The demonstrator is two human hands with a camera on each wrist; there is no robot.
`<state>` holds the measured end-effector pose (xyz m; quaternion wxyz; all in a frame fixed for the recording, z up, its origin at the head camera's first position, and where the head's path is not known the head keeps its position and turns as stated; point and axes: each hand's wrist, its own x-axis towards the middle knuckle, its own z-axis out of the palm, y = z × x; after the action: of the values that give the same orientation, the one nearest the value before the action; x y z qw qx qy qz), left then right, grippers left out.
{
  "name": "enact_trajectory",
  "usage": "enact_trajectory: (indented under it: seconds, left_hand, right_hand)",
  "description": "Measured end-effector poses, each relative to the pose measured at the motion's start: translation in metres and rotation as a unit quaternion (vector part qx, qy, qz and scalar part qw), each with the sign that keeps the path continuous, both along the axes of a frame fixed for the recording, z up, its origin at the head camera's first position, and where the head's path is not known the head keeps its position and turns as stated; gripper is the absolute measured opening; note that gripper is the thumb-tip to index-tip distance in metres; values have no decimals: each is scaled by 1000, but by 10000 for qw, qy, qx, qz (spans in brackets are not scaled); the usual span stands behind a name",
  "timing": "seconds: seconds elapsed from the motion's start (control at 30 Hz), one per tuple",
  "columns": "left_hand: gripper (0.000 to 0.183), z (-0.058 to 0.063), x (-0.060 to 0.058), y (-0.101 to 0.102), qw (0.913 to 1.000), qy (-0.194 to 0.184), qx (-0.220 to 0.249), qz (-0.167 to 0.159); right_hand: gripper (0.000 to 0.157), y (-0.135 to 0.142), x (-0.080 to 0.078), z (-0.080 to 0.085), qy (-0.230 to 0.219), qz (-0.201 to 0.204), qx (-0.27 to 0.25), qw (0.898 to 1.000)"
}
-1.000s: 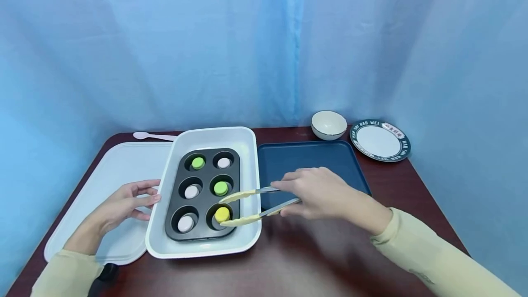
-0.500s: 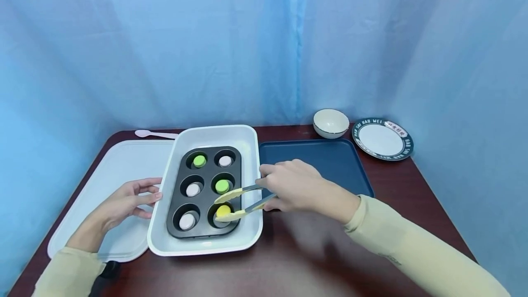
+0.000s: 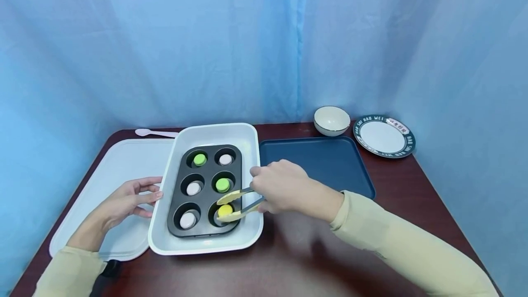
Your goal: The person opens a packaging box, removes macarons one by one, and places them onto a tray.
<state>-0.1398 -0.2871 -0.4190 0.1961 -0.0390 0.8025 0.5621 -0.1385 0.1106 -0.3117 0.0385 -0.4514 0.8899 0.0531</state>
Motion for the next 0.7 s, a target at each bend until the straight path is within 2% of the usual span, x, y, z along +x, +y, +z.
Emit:
enact_trajectory:
  seconds: [0.4, 0.7]
  left_hand:
    - [68, 0, 1, -1, 10000, 16, 74, -9]
    - [66, 0, 0, -1, 9999, 22, 103, -27]
  right_hand:
    - [37, -7, -2, -8, -492, -165, -48, 9986]
    - [38, -7, -4, -11, -492, -98, -102, 9987]
